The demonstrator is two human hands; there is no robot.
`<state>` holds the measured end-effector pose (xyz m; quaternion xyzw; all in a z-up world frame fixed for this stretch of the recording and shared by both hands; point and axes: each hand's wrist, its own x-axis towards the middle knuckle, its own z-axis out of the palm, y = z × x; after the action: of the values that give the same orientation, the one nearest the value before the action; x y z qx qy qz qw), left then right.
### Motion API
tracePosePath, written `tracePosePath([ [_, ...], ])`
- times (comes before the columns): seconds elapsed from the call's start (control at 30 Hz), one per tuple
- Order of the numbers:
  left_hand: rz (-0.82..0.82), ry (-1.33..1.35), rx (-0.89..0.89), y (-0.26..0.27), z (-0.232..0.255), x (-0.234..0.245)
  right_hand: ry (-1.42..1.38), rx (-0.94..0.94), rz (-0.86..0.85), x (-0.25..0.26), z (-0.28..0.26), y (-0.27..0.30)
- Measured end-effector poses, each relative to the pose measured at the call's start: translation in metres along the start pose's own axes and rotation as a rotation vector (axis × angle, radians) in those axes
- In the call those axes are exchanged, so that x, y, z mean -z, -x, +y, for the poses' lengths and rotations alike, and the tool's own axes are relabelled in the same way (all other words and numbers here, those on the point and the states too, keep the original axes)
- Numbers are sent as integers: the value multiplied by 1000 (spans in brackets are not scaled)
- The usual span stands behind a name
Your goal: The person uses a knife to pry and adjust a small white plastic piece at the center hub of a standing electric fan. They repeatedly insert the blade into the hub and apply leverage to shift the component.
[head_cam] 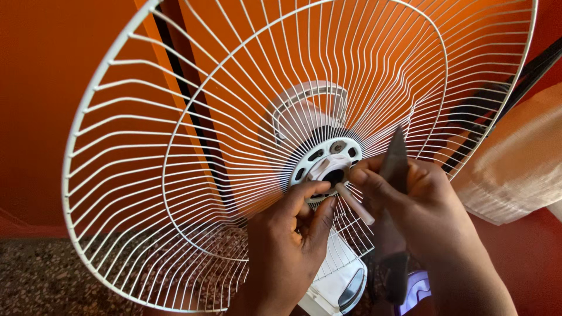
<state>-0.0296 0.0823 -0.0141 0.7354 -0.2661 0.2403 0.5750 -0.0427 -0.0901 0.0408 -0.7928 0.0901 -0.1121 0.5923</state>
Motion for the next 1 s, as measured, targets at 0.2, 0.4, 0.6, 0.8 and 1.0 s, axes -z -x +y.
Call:
tracePosePath([
  [0.2, -12, 6, 22, 2, -2, 9, -3, -97, 162, -17, 18, 8],
  [0.4, 44, 0, -31, -2, 2, 7, -224, -141, 56, -37, 41, 7],
  [0.6, 22, -31, 116, 0, 13, -8, -195, -33, -86, -24, 63, 7],
  [0.8, -8, -42, 325, -8, 25, -19, -162, -107, -137, -12, 68, 5],
  [1.0, -84, 45, 358, -12, 31, -20, -242, -64, -231, -5, 65, 1],
])
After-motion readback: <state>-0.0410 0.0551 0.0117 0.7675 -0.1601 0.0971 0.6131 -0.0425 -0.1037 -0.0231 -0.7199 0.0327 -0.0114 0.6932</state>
